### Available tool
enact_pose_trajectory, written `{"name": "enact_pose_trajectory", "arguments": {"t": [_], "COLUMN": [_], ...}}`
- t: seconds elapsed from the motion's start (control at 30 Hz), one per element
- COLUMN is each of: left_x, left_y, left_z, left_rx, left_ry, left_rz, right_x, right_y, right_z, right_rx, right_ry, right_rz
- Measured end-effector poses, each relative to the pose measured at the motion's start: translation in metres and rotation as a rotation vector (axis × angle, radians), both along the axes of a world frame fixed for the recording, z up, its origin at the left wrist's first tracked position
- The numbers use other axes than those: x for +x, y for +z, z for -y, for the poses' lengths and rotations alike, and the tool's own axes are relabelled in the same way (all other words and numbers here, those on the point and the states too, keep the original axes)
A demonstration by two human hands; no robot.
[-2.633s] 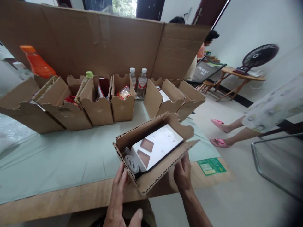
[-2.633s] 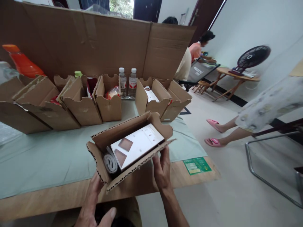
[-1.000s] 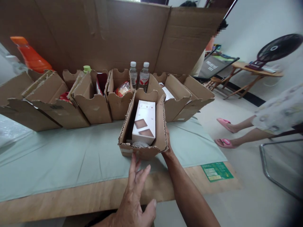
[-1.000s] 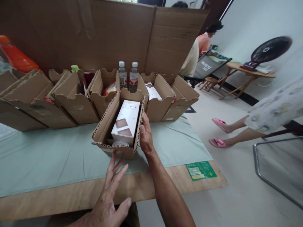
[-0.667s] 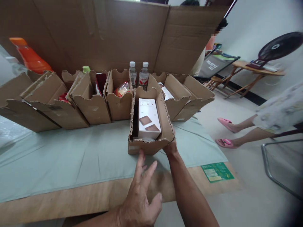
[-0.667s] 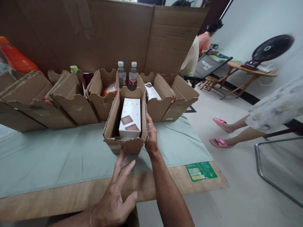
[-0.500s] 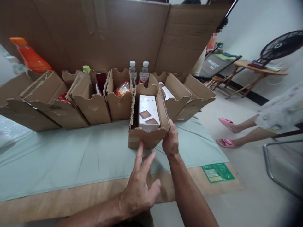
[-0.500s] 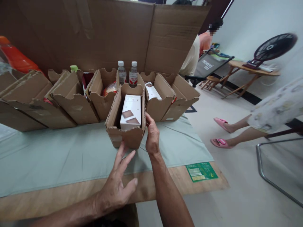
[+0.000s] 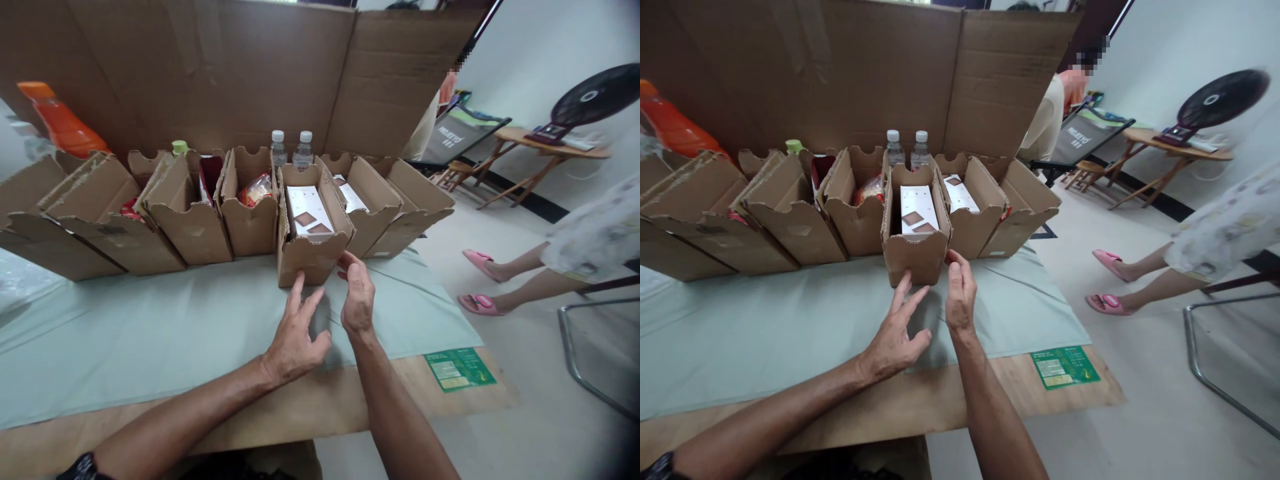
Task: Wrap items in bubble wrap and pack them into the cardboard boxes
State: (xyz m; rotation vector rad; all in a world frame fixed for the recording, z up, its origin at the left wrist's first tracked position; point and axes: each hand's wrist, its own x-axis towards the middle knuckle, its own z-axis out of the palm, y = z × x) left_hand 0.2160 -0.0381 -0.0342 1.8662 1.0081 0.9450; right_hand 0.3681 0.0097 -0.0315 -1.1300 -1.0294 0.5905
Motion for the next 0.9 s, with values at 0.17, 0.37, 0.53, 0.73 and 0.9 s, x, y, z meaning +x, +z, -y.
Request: {"name": "enact_pose_trajectory", "arguments": {"t": [0.17,0.37,0.53,0.73,0.9], "left_x": [0.007,0.016,0.003,-0.067,-0.156], "left_y": [0.001,-0.004,-0.004,0.004,-0.015], "left_z": [-0.036,-0.065,-0.054,-0.008,0.036], "left_rx": [-0.015,0.014,-0.027,0.011,0.207], "left_ry": [0.012,0.008,0.019,-0.045,0.197], "left_rz": [-0.069,-0.122,-0.167,-0.256,-0.326], "right_x": [0.002,0.004,0.008,0.001,-0.033], "right_y": [-0.001,-0.002,-0.003,-0.006,0.022], "right_z": [-0.002,-0.003,-0.004,-0.001,0.011], "right_rx": [-0.053,-0.081,-0.097,-0.103,-0.021], "right_ry": [-0.086,-0.090,-0.091,-0.059,0.059], "right_rz": [0.005,0.033,0.119,0.228,0.383]}}
